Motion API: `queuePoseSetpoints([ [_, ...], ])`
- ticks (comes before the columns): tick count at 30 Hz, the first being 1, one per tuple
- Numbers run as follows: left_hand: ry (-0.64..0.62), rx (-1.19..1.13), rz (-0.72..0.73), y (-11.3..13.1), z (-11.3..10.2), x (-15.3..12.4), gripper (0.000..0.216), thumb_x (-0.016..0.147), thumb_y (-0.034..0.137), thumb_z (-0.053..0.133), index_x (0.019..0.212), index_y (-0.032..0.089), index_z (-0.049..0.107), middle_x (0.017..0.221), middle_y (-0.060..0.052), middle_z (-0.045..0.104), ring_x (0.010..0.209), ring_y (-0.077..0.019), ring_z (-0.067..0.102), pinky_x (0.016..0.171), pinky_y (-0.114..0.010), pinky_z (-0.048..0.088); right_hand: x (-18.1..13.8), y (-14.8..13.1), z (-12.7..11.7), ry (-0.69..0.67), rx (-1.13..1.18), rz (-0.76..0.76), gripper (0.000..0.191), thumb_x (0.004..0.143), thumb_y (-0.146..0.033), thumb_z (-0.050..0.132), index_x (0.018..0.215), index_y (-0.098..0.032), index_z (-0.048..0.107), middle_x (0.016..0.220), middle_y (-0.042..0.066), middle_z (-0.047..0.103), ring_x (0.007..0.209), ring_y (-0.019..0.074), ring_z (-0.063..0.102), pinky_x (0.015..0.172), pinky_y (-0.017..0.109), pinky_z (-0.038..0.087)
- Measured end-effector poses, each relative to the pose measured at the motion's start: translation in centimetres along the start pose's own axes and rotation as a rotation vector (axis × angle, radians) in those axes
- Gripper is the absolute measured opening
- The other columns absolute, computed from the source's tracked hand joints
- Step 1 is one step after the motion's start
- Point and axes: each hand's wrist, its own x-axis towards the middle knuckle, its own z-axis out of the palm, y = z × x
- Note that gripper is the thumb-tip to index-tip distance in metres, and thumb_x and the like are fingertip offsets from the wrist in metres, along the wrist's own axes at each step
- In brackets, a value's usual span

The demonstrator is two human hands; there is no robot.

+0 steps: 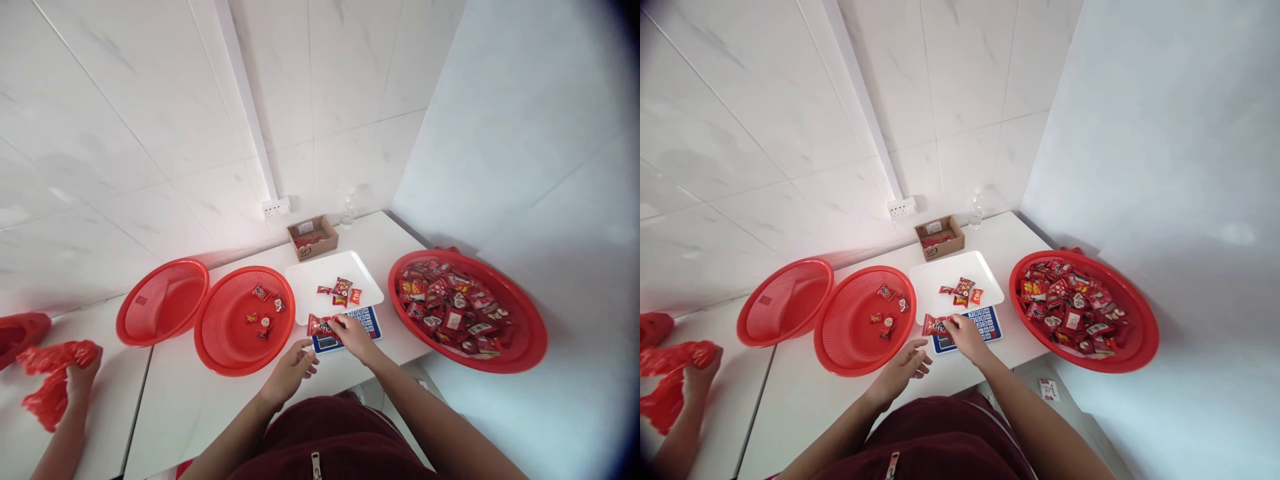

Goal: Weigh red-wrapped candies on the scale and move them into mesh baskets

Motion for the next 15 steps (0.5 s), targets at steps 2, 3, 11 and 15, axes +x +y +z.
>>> queuePoseSetpoints([
  [2, 0.0, -0.001, -0.019, -0.4, -0.1, -0.1, 0.07, 0.073, 0.067, 0.053, 0.119, 0.015, 0.048, 0.091, -0.007, 0.061, 0.08, -0.0176, 0.059, 0.075, -0.034, 0.045, 1.4, 1.1, -0.3, 0.083, -0.121, -0.02, 0.022, 0.086, -0.034, 0.043, 0.078, -0.02, 0.058, 0.073, 0.003, 0.065, 0.071, 0.0186, 0.061, 0.066, 0.029, 0.042],
  [3, -0.003, 0.003, -0.026, -0.6, -0.2, -0.2, 0.069, 0.073, 0.067, 0.053, 0.119, 0.014, 0.048, 0.091, -0.007, 0.061, 0.081, -0.0178, 0.059, 0.075, -0.034, 0.045, 2.1, 1.5, -0.4, 0.114, -0.167, -0.021, 0.02, 0.086, -0.031, 0.043, 0.089, -0.02, 0.06, 0.083, 0.005, 0.068, 0.078, 0.0197, 0.062, 0.071, 0.029, 0.043],
  [11, -0.008, 0.015, -0.084, -2.1, -1.2, -1.1, 0.06, 0.075, 0.062, 0.053, 0.112, 0.015, 0.052, 0.094, -0.008, 0.061, 0.082, -0.0175, 0.058, 0.075, -0.032, 0.044, 5.7, 2.2, -0.5, 0.1, -0.412, 0.007, 0.033, 0.087, -0.023, 0.044, 0.118, -0.019, 0.056, 0.102, 0.009, 0.069, 0.091, 0.0224, 0.062, 0.077, 0.031, 0.044],
  [15, 0.034, -0.018, -0.097, -3.7, -2.0, -1.3, 0.058, 0.076, 0.062, 0.052, 0.112, 0.016, 0.052, 0.095, -0.008, 0.062, 0.082, -0.0176, 0.059, 0.074, -0.032, 0.043, 5.7, 3.0, -1.2, 0.236, -0.574, -0.101, 0.037, 0.089, -0.026, 0.041, 0.122, -0.017, 0.054, 0.12, 0.012, 0.061, 0.111, 0.0257, 0.053, 0.088, 0.035, 0.043],
])
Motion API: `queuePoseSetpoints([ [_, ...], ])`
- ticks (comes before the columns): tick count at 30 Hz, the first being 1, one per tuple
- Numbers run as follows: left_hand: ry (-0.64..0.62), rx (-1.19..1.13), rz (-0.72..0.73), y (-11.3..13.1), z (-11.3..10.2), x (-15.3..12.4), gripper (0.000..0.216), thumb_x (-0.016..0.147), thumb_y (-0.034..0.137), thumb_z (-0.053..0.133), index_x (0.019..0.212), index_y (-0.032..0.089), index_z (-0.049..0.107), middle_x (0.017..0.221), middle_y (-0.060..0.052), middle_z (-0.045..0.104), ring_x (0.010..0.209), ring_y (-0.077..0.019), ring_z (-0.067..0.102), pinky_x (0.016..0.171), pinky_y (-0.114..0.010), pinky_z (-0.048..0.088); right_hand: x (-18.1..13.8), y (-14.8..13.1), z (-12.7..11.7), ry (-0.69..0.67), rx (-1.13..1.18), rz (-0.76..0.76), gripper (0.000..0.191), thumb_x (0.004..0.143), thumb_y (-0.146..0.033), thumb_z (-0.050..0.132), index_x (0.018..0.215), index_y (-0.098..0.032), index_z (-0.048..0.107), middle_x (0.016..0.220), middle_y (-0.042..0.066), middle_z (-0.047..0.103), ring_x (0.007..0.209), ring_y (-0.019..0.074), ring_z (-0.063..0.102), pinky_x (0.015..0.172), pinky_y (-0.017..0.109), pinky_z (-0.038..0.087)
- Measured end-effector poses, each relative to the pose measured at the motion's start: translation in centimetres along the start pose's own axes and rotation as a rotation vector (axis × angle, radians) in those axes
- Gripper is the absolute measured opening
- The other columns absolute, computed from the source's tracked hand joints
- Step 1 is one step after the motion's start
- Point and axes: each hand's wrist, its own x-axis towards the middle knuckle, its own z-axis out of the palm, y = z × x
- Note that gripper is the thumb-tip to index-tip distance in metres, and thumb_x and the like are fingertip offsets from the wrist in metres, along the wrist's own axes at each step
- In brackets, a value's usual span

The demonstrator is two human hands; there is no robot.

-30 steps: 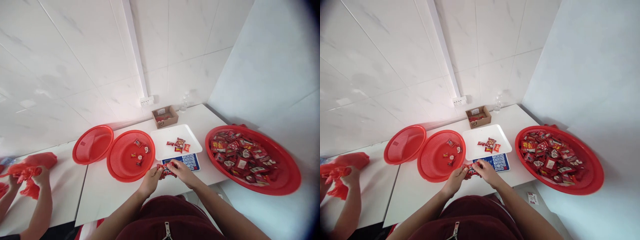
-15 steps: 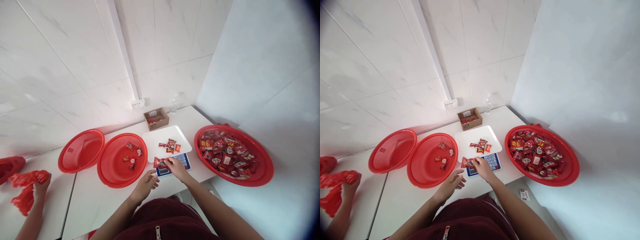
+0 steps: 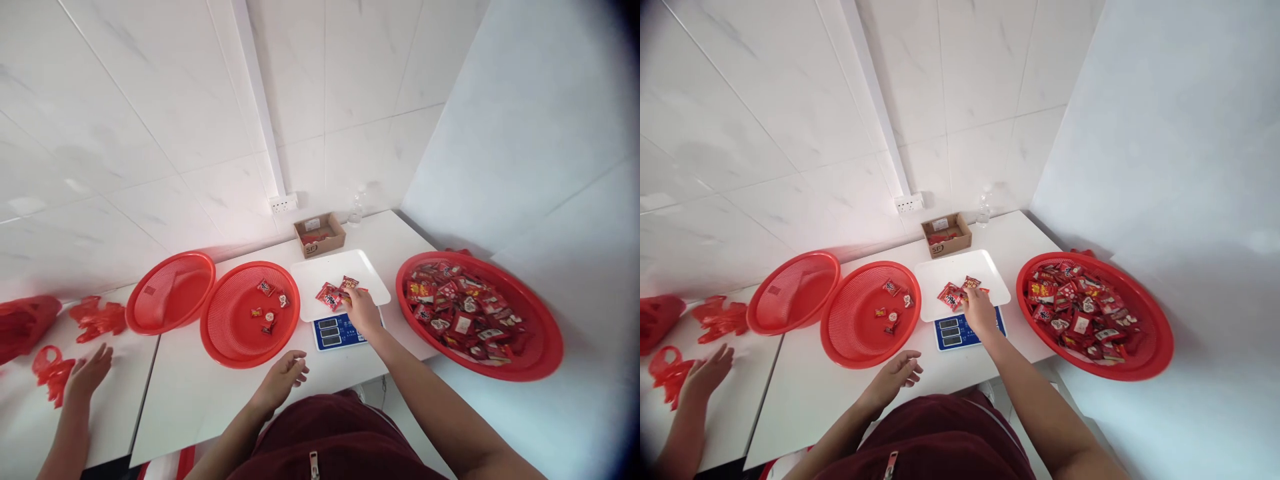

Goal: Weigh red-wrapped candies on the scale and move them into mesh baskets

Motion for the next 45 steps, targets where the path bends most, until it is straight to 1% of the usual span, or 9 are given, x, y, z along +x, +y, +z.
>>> queuePoseSetpoints([
  [3, 0.042, -0.021, -0.019, -1.5, -0.6, -0.1, 0.058, 0.076, 0.061, 0.053, 0.112, 0.016, 0.052, 0.095, -0.007, 0.062, 0.082, -0.0175, 0.059, 0.074, -0.031, 0.044, 0.0, 0.6, 0.2, 0.073, -0.134, -0.034, 0.047, 0.089, -0.039, 0.041, 0.132, -0.02, 0.048, 0.139, 0.014, 0.046, 0.129, 0.0307, 0.036, 0.098, 0.046, 0.037],
  [7, 0.076, -0.026, -0.034, -2.8, -1.1, -0.4, 0.057, 0.076, 0.062, 0.052, 0.111, 0.017, 0.053, 0.093, -0.007, 0.063, 0.081, -0.0172, 0.059, 0.072, -0.031, 0.044, 0.8, 0.5, 1.4, -0.032, -0.247, -0.028, 0.06, 0.087, -0.056, 0.037, 0.141, -0.03, 0.036, 0.152, 0.012, 0.026, 0.14, 0.0361, 0.014, 0.103, 0.064, 0.021],
  [13, 0.091, -0.039, -0.049, -2.8, -1.3, -0.5, 0.064, 0.072, 0.066, 0.054, 0.112, 0.016, 0.053, 0.095, -0.008, 0.062, 0.081, -0.0178, 0.059, 0.072, -0.031, 0.044, 2.4, -0.2, 3.3, -0.155, -0.262, -0.04, 0.064, 0.086, -0.065, 0.027, 0.143, -0.036, 0.03, 0.156, 0.01, 0.016, 0.142, 0.0359, 0.005, 0.102, 0.068, 0.011],
  [20, 0.104, -0.056, -0.032, -3.0, -1.4, -0.9, 0.061, 0.075, 0.065, 0.052, 0.112, 0.016, 0.053, 0.095, -0.008, 0.062, 0.082, -0.0178, 0.059, 0.073, -0.031, 0.044, 3.5, -0.5, 3.5, -0.157, -0.203, -0.098, 0.056, 0.09, -0.058, 0.027, 0.137, -0.032, 0.042, 0.152, 0.008, 0.029, 0.141, 0.0334, 0.014, 0.104, 0.066, 0.014],
  [26, 0.171, 0.03, 0.005, -3.4, -1.8, -0.7, 0.057, 0.078, 0.061, 0.049, 0.111, 0.015, 0.054, 0.094, -0.009, 0.063, 0.083, -0.0195, 0.06, 0.075, -0.033, 0.046, 4.1, -0.6, 2.9, -0.136, -0.159, -0.093, 0.055, 0.09, -0.054, 0.032, 0.137, -0.027, 0.043, 0.151, 0.01, 0.031, 0.14, 0.0337, 0.015, 0.105, 0.064, 0.016],
  [31, 0.452, 0.357, 0.223, -3.3, -3.2, -0.4, 0.038, 0.084, 0.047, 0.046, 0.107, 0.019, 0.058, 0.103, -0.011, 0.063, 0.101, -0.0256, 0.057, 0.09, -0.04, 0.043, 2.4, 0.9, 2.1, 0.092, -0.003, 0.012, 0.052, 0.09, -0.049, 0.033, 0.135, -0.025, 0.044, 0.146, 0.011, 0.038, 0.137, 0.0331, 0.024, 0.103, 0.063, 0.027],
  [34, 0.508, 0.54, 0.295, -3.5, -4.3, 0.0, 0.036, 0.085, 0.04, 0.047, 0.113, 0.02, 0.058, 0.116, -0.013, 0.06, 0.116, -0.0287, 0.05, 0.1, -0.044, 0.037, 0.0, 3.4, 1.6, 0.248, 0.09, -0.015, 0.05, 0.089, -0.047, 0.034, 0.128, -0.019, 0.05, 0.138, 0.015, 0.047, 0.133, 0.0318, 0.033, 0.102, 0.056, 0.034],
  [40, 0.343, 0.778, 0.156, -4.5, -6.4, 0.6, 0.042, 0.088, 0.038, 0.045, 0.125, 0.018, 0.052, 0.12, -0.013, 0.061, 0.118, -0.0283, 0.051, 0.107, -0.043, 0.028, -4.6, 7.6, 0.7, 0.367, 0.186, -0.048, 0.051, 0.087, -0.051, 0.036, 0.118, -0.016, 0.056, 0.122, 0.017, 0.058, 0.12, 0.0292, 0.048, 0.104, 0.051, 0.036],
  [45, 0.355, 0.967, -0.039, -5.7, -10.5, -0.6, 0.051, 0.093, 0.04, 0.032, 0.135, 0.011, 0.042, 0.096, -0.016, 0.068, 0.096, -0.0296, 0.061, 0.086, -0.04, 0.041, -5.5, 7.2, 0.3, 0.339, 0.236, -0.025, 0.052, 0.087, -0.053, 0.036, 0.118, -0.015, 0.056, 0.117, 0.017, 0.06, 0.114, 0.0279, 0.052, 0.101, 0.048, 0.04],
])
